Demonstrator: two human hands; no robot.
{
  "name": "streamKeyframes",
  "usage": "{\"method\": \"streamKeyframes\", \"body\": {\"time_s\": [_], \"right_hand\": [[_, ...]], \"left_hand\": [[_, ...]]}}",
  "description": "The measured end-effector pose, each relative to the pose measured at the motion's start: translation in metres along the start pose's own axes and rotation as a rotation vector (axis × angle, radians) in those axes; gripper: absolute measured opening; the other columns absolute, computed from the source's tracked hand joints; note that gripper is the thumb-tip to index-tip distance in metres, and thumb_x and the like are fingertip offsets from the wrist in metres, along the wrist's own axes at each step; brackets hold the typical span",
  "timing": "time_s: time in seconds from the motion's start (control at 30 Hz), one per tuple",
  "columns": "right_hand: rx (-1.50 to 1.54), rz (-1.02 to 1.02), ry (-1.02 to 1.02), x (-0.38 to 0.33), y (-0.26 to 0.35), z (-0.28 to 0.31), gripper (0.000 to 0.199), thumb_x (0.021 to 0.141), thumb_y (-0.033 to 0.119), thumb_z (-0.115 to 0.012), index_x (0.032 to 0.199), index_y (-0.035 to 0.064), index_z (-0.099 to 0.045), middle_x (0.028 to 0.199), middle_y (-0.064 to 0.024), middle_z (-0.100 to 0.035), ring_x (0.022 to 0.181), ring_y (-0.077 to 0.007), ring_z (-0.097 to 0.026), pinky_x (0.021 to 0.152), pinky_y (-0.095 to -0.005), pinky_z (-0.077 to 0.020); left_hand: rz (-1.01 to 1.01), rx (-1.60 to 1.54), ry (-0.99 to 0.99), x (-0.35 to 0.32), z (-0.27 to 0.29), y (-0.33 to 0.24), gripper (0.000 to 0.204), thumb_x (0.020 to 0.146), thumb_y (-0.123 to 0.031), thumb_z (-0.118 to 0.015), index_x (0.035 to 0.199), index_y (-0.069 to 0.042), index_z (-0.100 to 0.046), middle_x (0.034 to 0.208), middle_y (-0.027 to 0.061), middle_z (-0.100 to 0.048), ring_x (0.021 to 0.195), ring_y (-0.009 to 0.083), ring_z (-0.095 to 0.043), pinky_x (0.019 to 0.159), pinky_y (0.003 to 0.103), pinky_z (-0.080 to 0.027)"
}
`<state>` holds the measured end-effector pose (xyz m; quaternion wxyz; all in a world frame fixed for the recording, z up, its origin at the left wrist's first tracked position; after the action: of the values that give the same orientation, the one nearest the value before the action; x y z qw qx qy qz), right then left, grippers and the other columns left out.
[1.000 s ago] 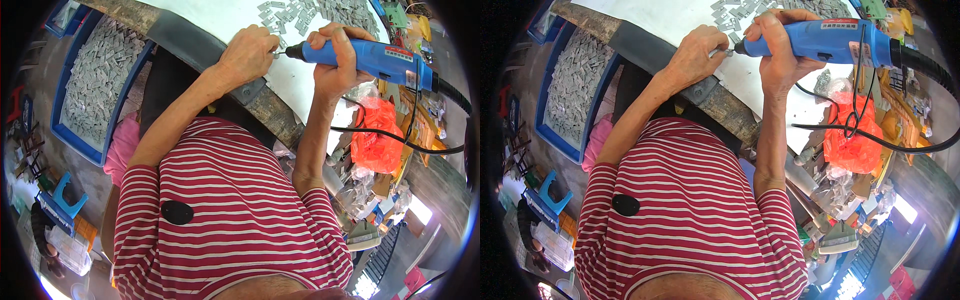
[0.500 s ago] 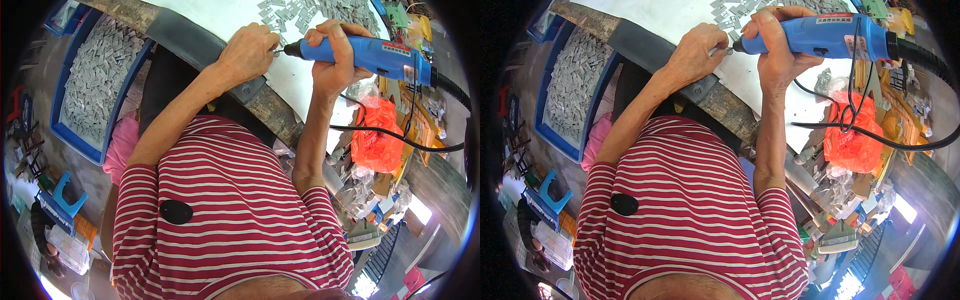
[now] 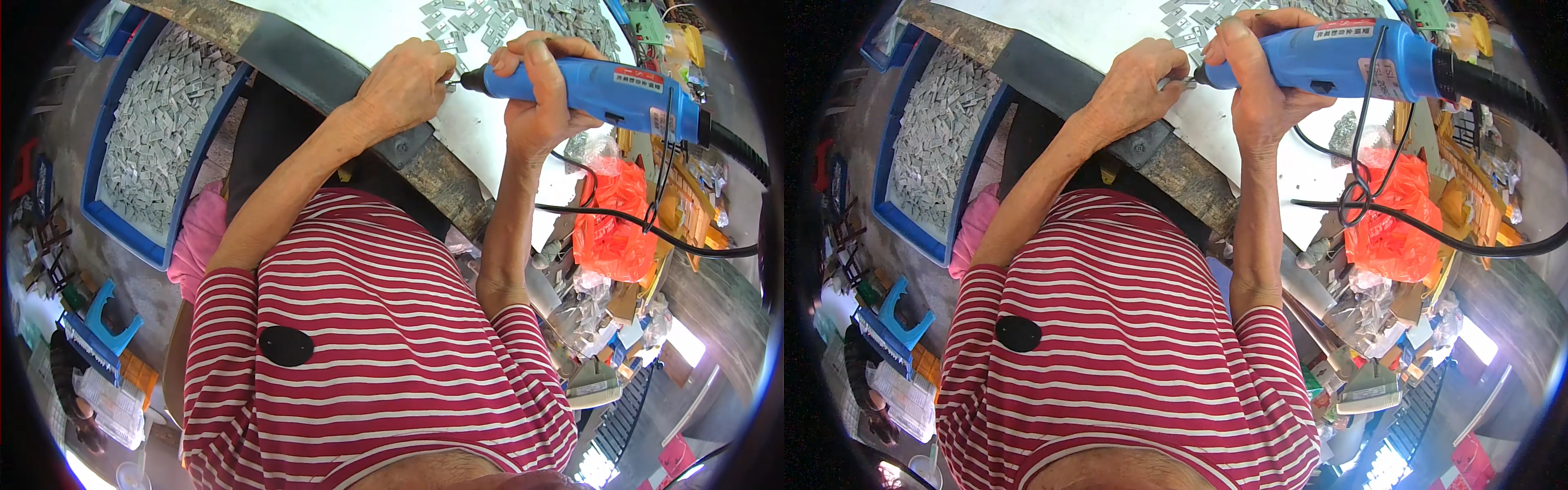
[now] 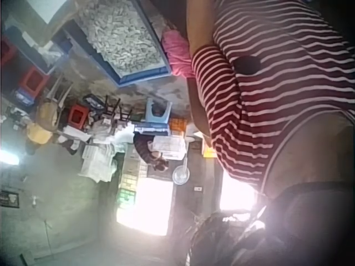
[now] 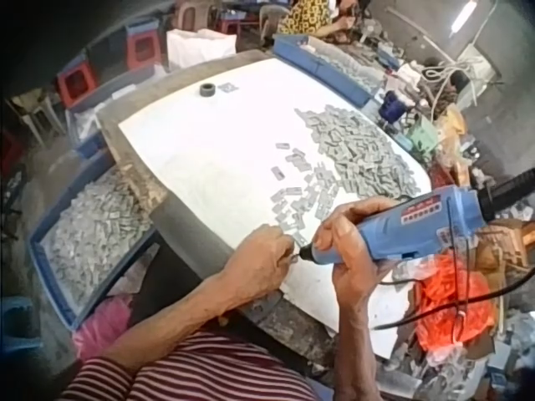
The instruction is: Assembling small metal components using an electric screwdriver.
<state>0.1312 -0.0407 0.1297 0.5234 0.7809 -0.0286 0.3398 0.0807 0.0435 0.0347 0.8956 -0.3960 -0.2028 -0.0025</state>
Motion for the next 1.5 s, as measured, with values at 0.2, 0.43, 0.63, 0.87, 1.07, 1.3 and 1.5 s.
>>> {"method": "streamKeyframes", "body": {"time_s": [0.2, 0.43, 0.63, 0.87, 1.07, 1.3, 1.5], "right_hand": [[-0.002, 0.01, 0.081, -0.001, 0.001, -0.01, 0.016, 0.072, -0.004, -0.053, 0.086, -0.0049, -0.046, 0.065, -0.0183, -0.055, 0.049, -0.0206, -0.053, 0.052, -0.035, -0.0484], [0.108, -0.053, 0.26, 0.01, -0.008, -0.02, 0.011, 0.071, -0.005, -0.053, 0.081, -0.0065, -0.048, 0.065, -0.0185, -0.054, 0.049, -0.0206, -0.053, 0.051, -0.0334, -0.0473], [0.013, -0.036, 0.303, 0.006, -0.008, -0.03, 0.012, 0.07, -0.006, -0.053, 0.08, -0.0061, -0.047, 0.065, -0.0182, -0.054, 0.049, -0.0189, -0.053, 0.049, -0.0319, -0.0471], [-0.017, -0.113, 0.155, 0.003, -0.016, -0.024, 0.01, 0.069, -0.006, -0.054, 0.077, -0.0046, -0.048, 0.062, -0.0159, -0.054, 0.047, -0.0177, -0.051, 0.047, -0.0309, -0.0459], [0.022, -0.051, 0.184, 0.003, -0.011, -0.024, 0.011, 0.069, -0.007, -0.053, 0.077, -0.0044, -0.046, 0.063, -0.0176, -0.055, 0.045, -0.0184, -0.05, 0.046, -0.031, -0.0457], [-0.17, -0.08, 0.18, 0.0, -0.01, -0.022, 0.015, 0.069, -0.01, -0.051, 0.08, -0.0039, -0.044, 0.064, -0.0193, -0.054, 0.045, -0.019, -0.051, 0.045, -0.0313, -0.0461], [-0.176, -0.067, 0.244, 0.0, -0.016, -0.023, 0.02, 0.069, -0.01, -0.051, 0.085, -0.0029, -0.043, 0.065, -0.0188, -0.053, 0.046, -0.0189, -0.051, 0.046, -0.031, -0.0459]], "left_hand": [[0.013, 0.002, 0.004, 0.0, -0.001, 0.002, 0.012, 0.067, -0.003, -0.063, 0.077, -0.001, -0.056, 0.075, 0.0122, -0.055, 0.075, 0.0287, -0.054, 0.067, 0.036, -0.044], [0.015, 0.002, 0.009, 0.002, -0.001, 0.002, 0.012, 0.067, -0.002, -0.063, 0.078, 0.0, -0.057, 0.075, 0.0126, -0.056, 0.072, 0.0279, -0.056, 0.065, 0.035, -0.045], [0.054, -0.022, 0.025, 0.002, -0.001, 0.005, 0.012, 0.067, -0.001, -0.062, 0.078, 0.0, -0.058, 0.075, 0.014, -0.057, 0.069, 0.0275, -0.057, 0.064, 0.035, -0.046], [0.078, -0.026, 0.009, 0.001, -0.002, 0.008, 0.013, 0.065, -0.002, -0.064, 0.075, 0.0, -0.057, 0.071, 0.0133, -0.057, 0.069, 0.0294, -0.056, 0.062, 0.036, -0.045], [0.081, -0.021, -0.026, 0.001, -0.002, 0.009, 0.012, 0.064, -0.003, -0.064, 0.072, -0.001, -0.056, 0.07, 0.0135, -0.056, 0.068, 0.0302, -0.056, 0.061, 0.037, -0.044], [0.076, 0.0, -0.035, 0.001, 0.0, 0.007, 0.009, 0.065, -0.001, -0.063, 0.071, -0.001, -0.056, 0.067, 0.0139, -0.056, 0.066, 0.0302, -0.055, 0.06, 0.038, -0.044], [0.054, -0.057, -0.014, 0.002, -0.001, 0.008, 0.009, 0.064, 0.0, -0.062, 0.071, -0.001, -0.056, 0.066, 0.0132, -0.056, 0.067, 0.0295, -0.056, 0.06, 0.037, -0.045]]}}
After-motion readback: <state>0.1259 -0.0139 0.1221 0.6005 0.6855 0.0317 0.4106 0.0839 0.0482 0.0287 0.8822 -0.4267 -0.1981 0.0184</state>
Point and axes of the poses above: each hand's wrist, its own x-axis towards the middle knuckle, its own z-axis out of the back of the hand, y = z × x, the point moved 10 cm from there along x, towards the middle knuckle
